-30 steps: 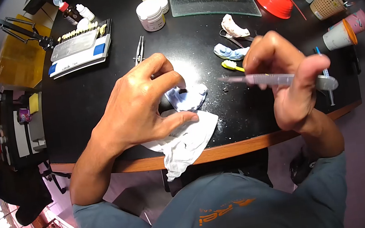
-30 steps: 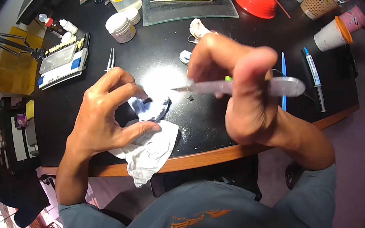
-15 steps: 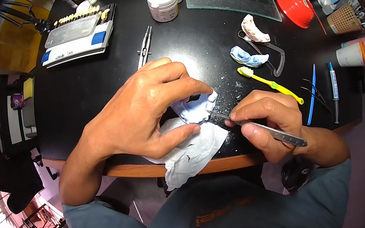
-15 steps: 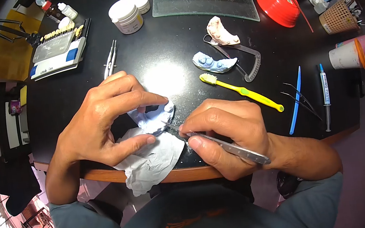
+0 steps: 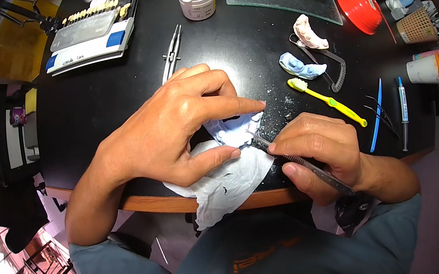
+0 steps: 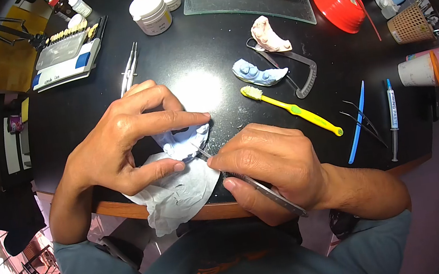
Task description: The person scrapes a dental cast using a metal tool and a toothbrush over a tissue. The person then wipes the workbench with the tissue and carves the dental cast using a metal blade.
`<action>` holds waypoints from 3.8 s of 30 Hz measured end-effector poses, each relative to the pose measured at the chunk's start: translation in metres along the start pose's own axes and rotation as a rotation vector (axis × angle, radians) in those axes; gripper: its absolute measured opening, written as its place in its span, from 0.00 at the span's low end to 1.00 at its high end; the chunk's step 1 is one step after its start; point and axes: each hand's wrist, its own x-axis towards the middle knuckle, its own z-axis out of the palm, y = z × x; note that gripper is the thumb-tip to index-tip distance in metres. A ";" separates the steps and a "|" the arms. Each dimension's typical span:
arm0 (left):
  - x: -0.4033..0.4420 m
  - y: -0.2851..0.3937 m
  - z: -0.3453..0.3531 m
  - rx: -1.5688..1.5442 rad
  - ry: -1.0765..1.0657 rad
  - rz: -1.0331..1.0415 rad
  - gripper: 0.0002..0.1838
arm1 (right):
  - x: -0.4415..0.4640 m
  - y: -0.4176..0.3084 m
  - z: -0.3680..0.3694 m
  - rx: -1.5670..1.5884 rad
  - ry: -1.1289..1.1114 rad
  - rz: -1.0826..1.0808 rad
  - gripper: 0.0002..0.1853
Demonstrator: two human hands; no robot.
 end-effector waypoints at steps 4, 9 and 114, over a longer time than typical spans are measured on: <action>0.001 -0.001 0.000 -0.011 0.005 0.023 0.33 | 0.000 0.001 0.003 0.010 0.003 -0.008 0.12; -0.002 -0.003 0.002 0.011 0.011 0.021 0.33 | -0.001 0.000 0.000 0.016 -0.041 -0.002 0.13; -0.002 -0.009 0.003 -0.095 0.052 0.023 0.34 | 0.004 -0.034 -0.003 -0.555 -0.259 0.064 0.35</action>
